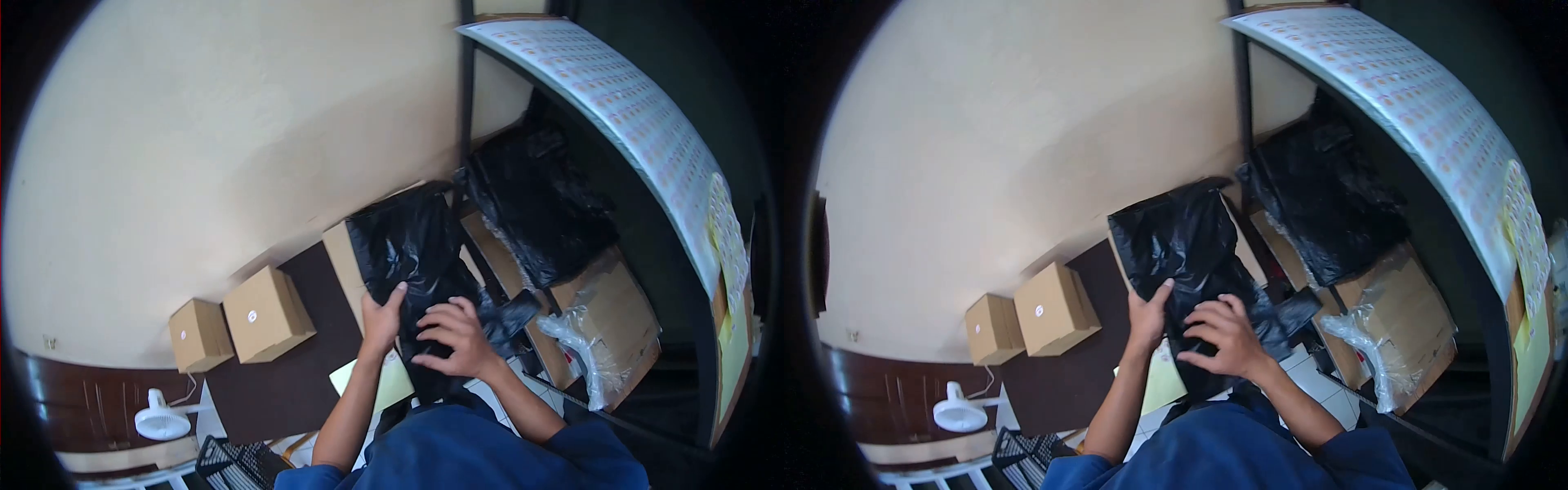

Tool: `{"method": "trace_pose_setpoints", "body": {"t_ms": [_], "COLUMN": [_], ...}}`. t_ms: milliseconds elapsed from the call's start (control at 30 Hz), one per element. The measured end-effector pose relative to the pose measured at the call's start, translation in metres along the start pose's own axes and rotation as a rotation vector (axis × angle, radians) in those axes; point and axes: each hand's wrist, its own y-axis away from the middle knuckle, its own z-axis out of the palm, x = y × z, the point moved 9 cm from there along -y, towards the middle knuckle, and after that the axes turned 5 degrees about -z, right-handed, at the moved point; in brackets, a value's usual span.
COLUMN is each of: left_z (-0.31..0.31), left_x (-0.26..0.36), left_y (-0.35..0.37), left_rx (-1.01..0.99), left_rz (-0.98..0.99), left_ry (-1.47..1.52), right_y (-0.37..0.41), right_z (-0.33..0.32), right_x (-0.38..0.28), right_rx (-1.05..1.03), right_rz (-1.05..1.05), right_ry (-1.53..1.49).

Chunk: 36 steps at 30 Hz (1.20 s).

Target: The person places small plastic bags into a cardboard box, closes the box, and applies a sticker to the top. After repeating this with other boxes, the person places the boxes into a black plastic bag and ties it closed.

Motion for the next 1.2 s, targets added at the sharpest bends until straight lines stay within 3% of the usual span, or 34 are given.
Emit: {"method": "trace_pose_setpoints", "body": {"t_ms": [67, 133, 167, 200, 267, 300, 367, 400, 500, 533, 600, 667, 733, 800, 1000, 1133, 1167, 1200], "left_z": [-0.054, -0.108, -0.131, -0.156, -0.198, -0.220, -0.264, -0.290, -0.371, -0.392, -0.422, -0.432, -0.423, -0.433, -0.511, -0.604, -0.654, -0.714], "left_x": [0.007, 0.015, 0.020, 0.025, 0.033, 0.039, 0.045, 0.043, 0.051, 0.063, 0.087, 0.078, 0.046, 0.025, 0.003, 0.030, 0.025, 0.011], "left_y": [0.012, 0.036, 0.048, 0.058, 0.078, 0.086, 0.098, 0.101, 0.102, 0.114, 0.160, 0.169, 0.165, 0.165, 0.157, 0.164, 0.161, 0.144], "left_rx": [0.021, 0.038, 0.052, 0.070, 0.080, 0.062, 0.013, 0.091, 0.310, 0.538, 0.922, 0.655, 0.312, 0.293, 0.283, 0.440, 0.539, 0.525], "left_rz": [-0.028, -0.084, -0.108, -0.072, -0.059, -0.026, 0.037, 0.044, 0.134, 0.369, 0.447, 0.442, 0.295, 0.214, 0.027, 0.055, 0.081, 0.042], "left_ry": [0.065, 0.183, 0.215, 0.277, 0.371, 0.399, 0.461, 0.388, 0.078, -0.080, -0.655, -0.520, -0.153, 0.060, 0.109, 0.302, 0.050, -0.409], "right_y": [-0.002, 0.024, 0.019, 0.022, 0.013, 0.002, -0.005, -0.008, -0.029, -0.032, -0.029, -0.032, -0.032, -0.034, -0.034, -0.041, -0.036, -0.032], "right_z": [-0.018, -0.017, -0.009, 0.022, 0.090, 0.118, 0.157, 0.175, 0.231, 0.252, 0.303, 0.345, 0.384, 0.417, 0.438, 0.369, 0.347, 0.326], "right_x": [0.013, 0.063, 0.084, 0.110, 0.106, 0.082, 0.046, 0.027, -0.033, -0.053, -0.077, -0.110, -0.142, -0.172, -0.187, -0.131, -0.105, -0.091], "right_rx": [0.166, 0.489, 0.423, 0.418, 0.098, -0.058, -0.265, -0.361, -0.216, -0.189, -0.111, -0.064, -0.138, -0.229, -0.148, 0.227, 0.327, 0.399], "right_rz": [0.129, 0.341, 0.455, 0.599, 0.785, 0.749, 0.717, 0.696, 0.681, 0.674, 0.625, 0.598, 0.544, 0.560, 0.712, 0.746, 0.729, 0.778], "right_ry": [0.013, -0.061, -0.107, -0.439, -1.050, -1.270, -1.092, -0.997, -1.047, -1.066, -1.036, -0.908, -0.823, -0.884, -0.810, -0.554, -0.512, -0.419]}}
